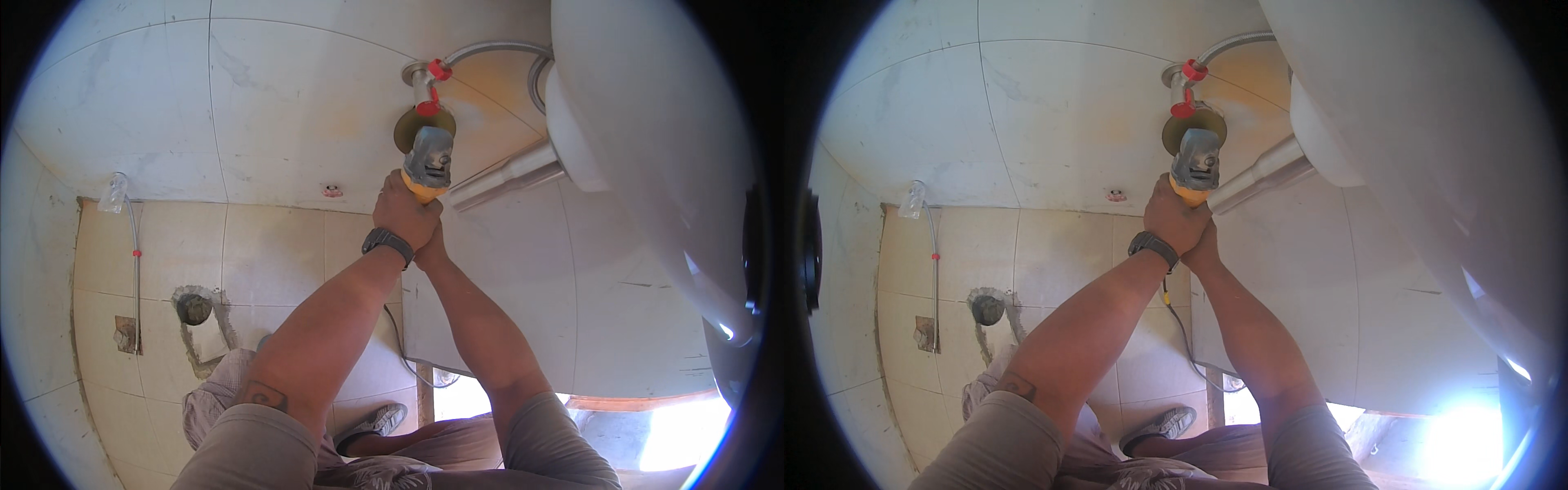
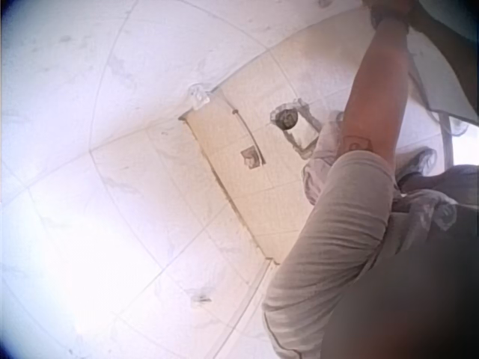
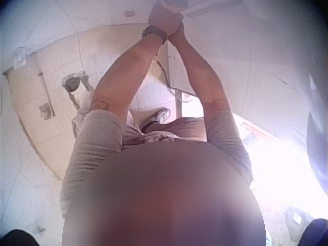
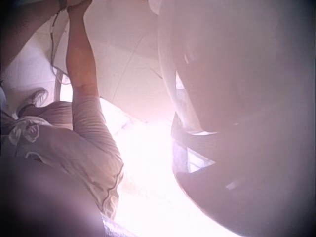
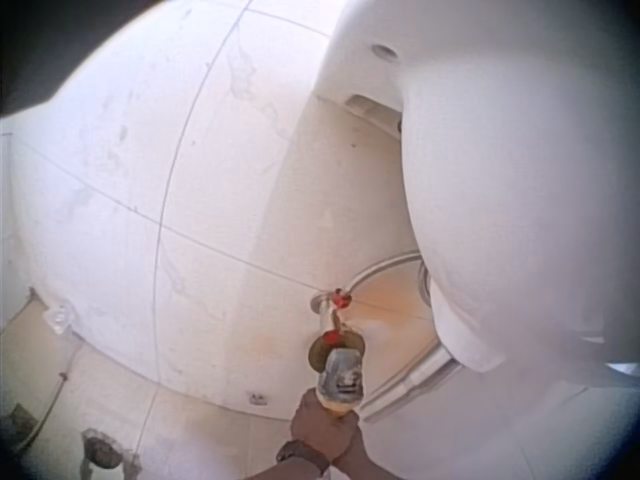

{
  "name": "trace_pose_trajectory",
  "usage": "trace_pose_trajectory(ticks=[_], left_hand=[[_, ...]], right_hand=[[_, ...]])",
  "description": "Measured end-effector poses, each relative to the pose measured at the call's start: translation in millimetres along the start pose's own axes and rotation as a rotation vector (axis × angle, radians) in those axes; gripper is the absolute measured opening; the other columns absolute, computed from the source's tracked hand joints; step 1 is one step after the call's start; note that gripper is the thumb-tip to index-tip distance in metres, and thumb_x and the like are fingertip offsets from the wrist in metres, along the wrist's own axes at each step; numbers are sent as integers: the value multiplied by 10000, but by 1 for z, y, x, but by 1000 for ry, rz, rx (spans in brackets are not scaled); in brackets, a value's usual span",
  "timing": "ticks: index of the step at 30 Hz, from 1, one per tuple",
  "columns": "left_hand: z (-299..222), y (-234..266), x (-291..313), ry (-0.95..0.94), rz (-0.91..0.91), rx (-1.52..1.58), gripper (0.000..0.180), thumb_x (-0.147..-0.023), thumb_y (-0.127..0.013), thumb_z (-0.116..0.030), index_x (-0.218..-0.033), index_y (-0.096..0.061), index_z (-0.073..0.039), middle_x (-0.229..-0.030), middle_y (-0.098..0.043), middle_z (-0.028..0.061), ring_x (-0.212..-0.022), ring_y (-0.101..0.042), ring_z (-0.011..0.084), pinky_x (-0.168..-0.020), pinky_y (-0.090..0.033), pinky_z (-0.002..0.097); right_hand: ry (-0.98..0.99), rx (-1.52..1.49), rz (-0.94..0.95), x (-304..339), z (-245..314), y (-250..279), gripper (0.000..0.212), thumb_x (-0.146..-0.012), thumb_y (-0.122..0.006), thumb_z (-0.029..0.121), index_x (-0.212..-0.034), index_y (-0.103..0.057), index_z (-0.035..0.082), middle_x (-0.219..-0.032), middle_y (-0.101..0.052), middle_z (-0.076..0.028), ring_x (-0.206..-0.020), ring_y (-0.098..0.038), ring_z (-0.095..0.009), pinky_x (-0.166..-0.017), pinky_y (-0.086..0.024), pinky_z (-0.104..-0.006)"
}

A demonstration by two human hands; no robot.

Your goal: The person sits on the floor and uses an angle grinder to cut or grind a section of the tiled wall beneath a white sink. The tool is held with both hands and applied steadily to the wall surface near plumbing fixtures.

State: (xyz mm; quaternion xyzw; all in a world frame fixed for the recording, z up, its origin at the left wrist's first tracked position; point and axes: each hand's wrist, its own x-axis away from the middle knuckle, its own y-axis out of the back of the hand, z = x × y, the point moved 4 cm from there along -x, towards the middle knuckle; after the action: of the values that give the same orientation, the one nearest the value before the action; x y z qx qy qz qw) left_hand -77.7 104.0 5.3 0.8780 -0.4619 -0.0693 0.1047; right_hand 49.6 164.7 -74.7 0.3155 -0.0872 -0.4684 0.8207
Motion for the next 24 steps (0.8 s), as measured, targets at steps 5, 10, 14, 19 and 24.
trace_pose_trajectory(ticks=[5,10,14,19,24], left_hand=[[-1,0,-5,-17,-2,30,618,-782,-803,-282,-1249,-501,-13,-1203,-639,221,-1141,-666,427,-970,-569,528],[0,-1,-6,-13,2,8,628,-780,-801,-284,-1259,-500,-10,-1206,-640,221,-1148,-666,427,-964,-571,531],[0,-1,-6,-20,-4,1,633,-782,-798,-289,-1265,-499,-11,-1209,-640,221,-1150,-665,428,-962,-572,530],[0,0,-6,-11,5,24,631,-787,-795,-289,-1269,-497,-12,-1213,-637,221,-1153,-661,427,-971,-568,530],[-2,2,-6,-4,23,-18,634,-794,-793,-286,-1280,-492,-13,-1222,-635,221,-1161,-659,425,-984,-565,530]], right_hand=[[7,67,-11,-5,6,3,590,-878,-859,130,-1375,-563,10,-1365,-650,-106,-1263,-611,-180,-1045,-514,-358],[-6,96,-8,-8,5,2,578,-881,-856,142,-1368,-573,13,-1366,-653,-109,-1274,-612,-186,-1047,-513,-363],[17,110,-18,-7,10,1,585,-887,-850,145,-1378,-562,11,-1369,-650,-114,-1277,-612,-193,-1052,-510,-371],[-32,10,-5,-4,20,2,579,-908,-831,164,-1388,-549,4,-1374,-645,-130,-1292,-606,-213,-1069,-499,-375],[-30,66,2,-3,29,1,597,-923,-818,182,-1412,-524,6,-1408,-620,-136,-1320,-586,-222,-1092,-484,-377]])
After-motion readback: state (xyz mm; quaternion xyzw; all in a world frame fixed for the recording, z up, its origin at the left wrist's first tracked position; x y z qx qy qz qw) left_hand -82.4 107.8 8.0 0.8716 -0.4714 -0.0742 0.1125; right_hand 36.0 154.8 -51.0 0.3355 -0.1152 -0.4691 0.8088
